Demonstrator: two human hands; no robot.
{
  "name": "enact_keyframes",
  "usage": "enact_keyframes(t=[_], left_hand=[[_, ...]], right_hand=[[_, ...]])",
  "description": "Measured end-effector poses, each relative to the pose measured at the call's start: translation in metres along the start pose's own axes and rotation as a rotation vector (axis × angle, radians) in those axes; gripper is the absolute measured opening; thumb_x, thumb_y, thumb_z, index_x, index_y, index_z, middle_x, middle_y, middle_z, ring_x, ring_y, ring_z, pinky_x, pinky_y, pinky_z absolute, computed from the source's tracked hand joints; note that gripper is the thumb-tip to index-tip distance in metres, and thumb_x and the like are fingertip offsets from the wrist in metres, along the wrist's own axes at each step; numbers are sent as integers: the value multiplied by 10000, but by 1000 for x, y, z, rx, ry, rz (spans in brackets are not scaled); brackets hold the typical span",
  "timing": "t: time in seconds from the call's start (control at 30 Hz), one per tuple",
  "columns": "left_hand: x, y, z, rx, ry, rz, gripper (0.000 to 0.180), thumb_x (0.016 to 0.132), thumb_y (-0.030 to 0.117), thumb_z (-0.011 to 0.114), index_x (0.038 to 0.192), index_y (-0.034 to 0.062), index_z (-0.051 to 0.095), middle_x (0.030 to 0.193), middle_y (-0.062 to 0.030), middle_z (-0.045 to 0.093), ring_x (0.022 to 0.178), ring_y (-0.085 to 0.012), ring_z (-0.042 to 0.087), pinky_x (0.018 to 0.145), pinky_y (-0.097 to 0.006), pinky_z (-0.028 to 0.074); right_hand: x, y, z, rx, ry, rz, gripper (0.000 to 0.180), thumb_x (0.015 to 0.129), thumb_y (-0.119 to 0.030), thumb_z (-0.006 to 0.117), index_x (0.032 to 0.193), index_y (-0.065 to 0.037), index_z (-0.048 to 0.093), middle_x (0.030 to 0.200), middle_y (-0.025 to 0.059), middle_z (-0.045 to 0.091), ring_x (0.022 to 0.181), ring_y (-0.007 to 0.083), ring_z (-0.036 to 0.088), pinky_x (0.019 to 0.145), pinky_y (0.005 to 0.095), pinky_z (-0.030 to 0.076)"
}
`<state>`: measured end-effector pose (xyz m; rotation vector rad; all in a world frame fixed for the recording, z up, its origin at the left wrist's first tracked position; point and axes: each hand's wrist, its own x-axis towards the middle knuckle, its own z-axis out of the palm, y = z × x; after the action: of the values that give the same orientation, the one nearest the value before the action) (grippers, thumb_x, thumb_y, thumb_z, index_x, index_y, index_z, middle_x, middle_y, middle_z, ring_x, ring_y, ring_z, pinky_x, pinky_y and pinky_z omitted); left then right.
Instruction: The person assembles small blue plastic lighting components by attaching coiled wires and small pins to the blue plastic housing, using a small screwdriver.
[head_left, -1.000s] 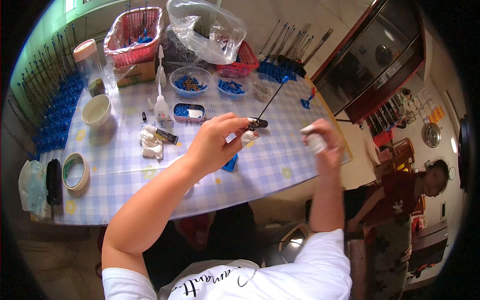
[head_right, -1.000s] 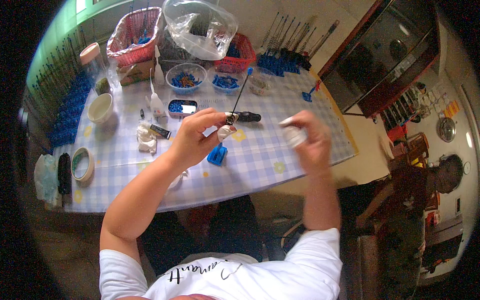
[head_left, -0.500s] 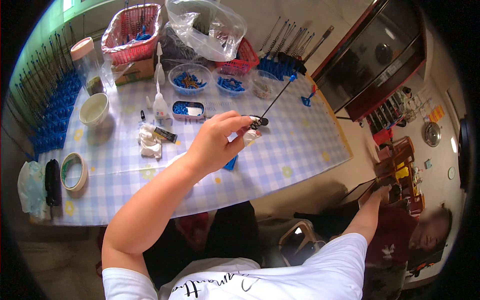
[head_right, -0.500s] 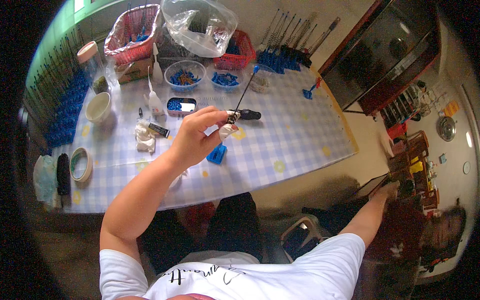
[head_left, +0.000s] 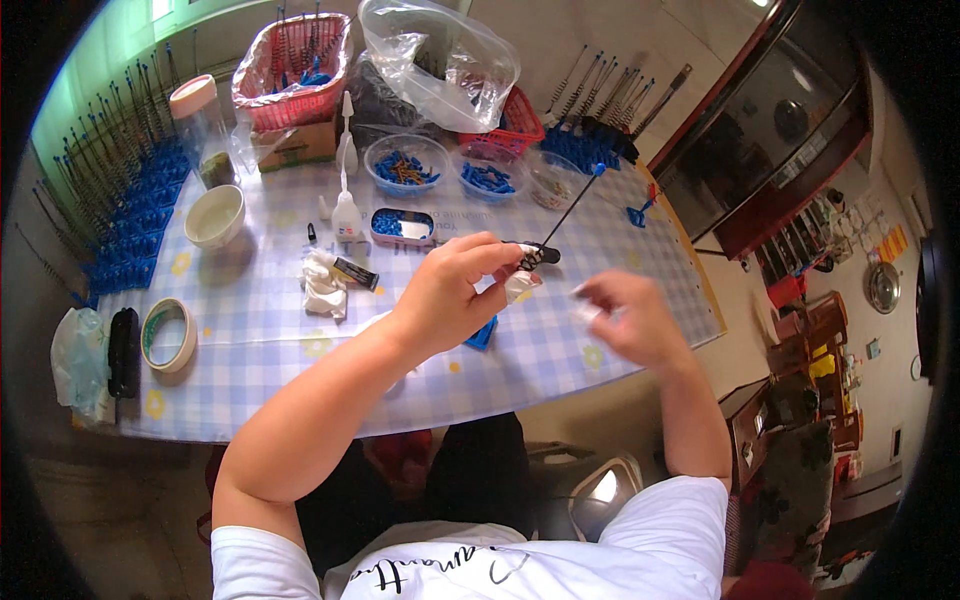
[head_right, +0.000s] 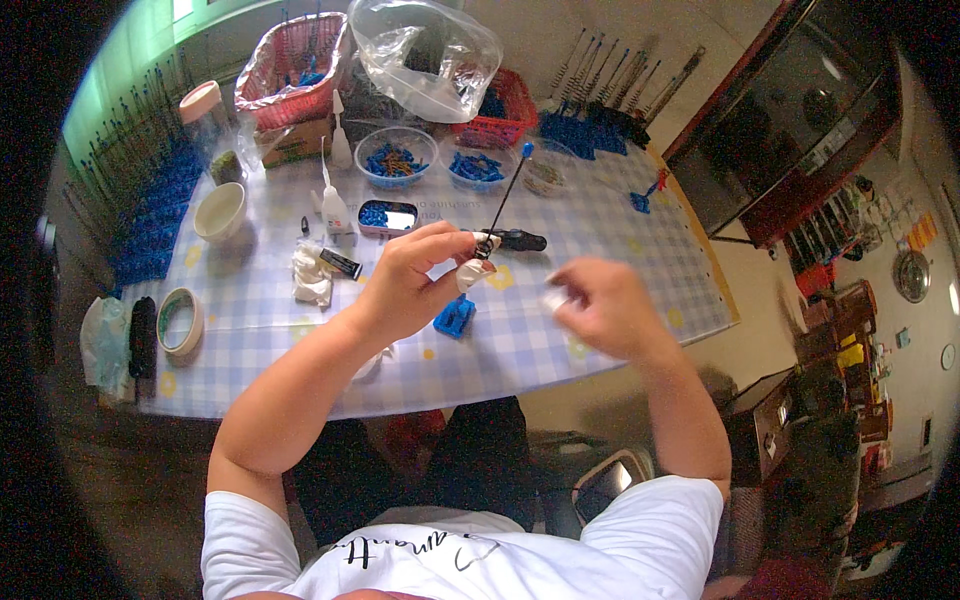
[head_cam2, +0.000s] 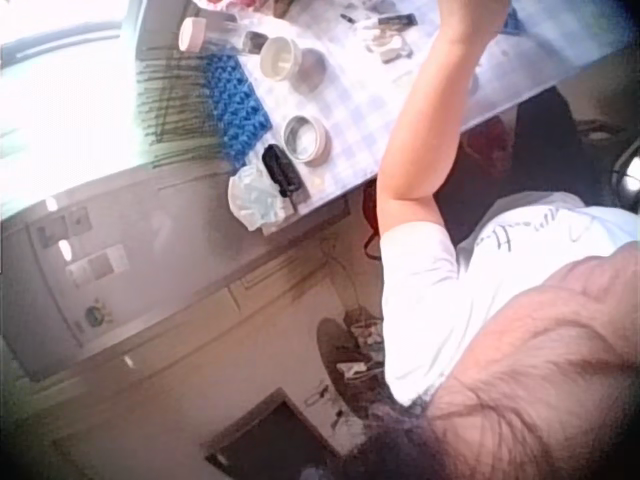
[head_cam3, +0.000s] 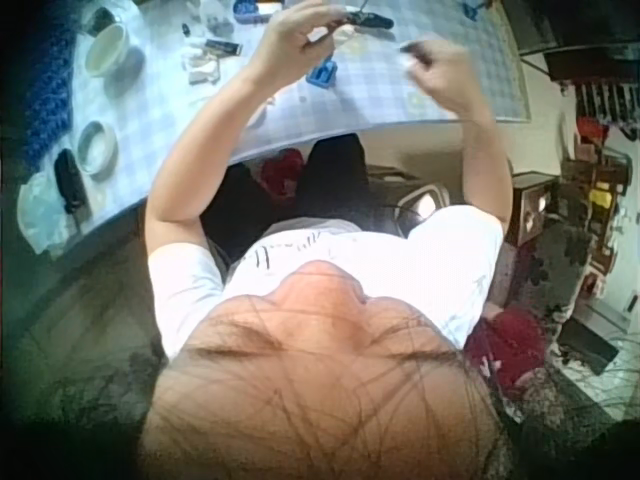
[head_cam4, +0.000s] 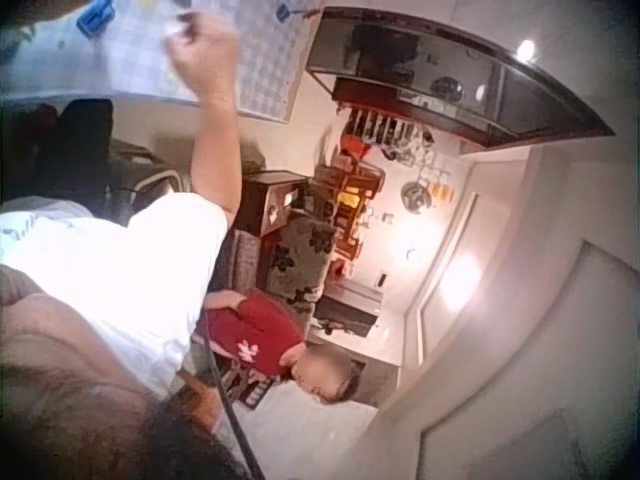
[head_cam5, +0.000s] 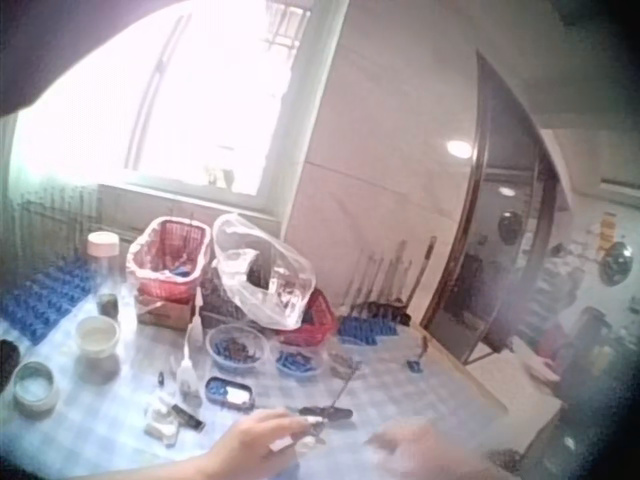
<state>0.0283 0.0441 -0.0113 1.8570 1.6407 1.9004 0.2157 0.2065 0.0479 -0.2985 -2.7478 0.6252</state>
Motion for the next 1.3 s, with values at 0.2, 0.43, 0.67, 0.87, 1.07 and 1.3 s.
enact_keyframes(t=[0.2,0.43,0.67,0.87,1.07,1.3], left_hand=[[2,0,6,-4,-3,21,247,793,-1,685,1036,13,641,849,-90,623,782,-191,627,687,-290,488],[0,0,3,-27,6,-16,306,726,-31,620,1031,-6,620,848,-113,605,794,-283,608,708,-357,494],[2,0,4,-38,-12,2,315,717,-57,610,1030,-20,618,877,-119,609,809,-278,619,710,-348,505],[1,1,3,-30,-11,-19,321,712,-63,613,1031,-21,621,883,-122,611,807,-271,625,694,-341,514],[1,2,2,-52,-23,-46,323,713,-67,611,1032,-17,623,894,-122,608,830,-274,615,704,-344,516],[1,-1,4,-5,20,12,235,790,16,685,1016,-18,629,858,-98,627,785,-192,628,687,-288,502]], right_hand=[[17,-28,23,106,-128,49,304,729,-231,704,947,-29,642,781,71,626,649,190,606,591,315,480],[29,-24,56,339,-64,-46,302,726,-134,726,988,-31,617,805,49,615,677,141,580,621,283,479],[24,-10,81,540,130,-165,215,786,-84,708,974,-41,612,848,8,598,716,86,559,653,248,466],[24,-12,91,508,156,-223,242,760,-29,705,983,-37,612,834,24,600,685,100,567,616,250,469],[23,-12,99,367,258,-270,242,741,26,680,970,-26,621,827,59,604,626,133,568,580,277,476],[24,-9,101,333,255,-304,241,735,38,678,961,-27,623,837,67,606,634,143,577,583,283,483]])
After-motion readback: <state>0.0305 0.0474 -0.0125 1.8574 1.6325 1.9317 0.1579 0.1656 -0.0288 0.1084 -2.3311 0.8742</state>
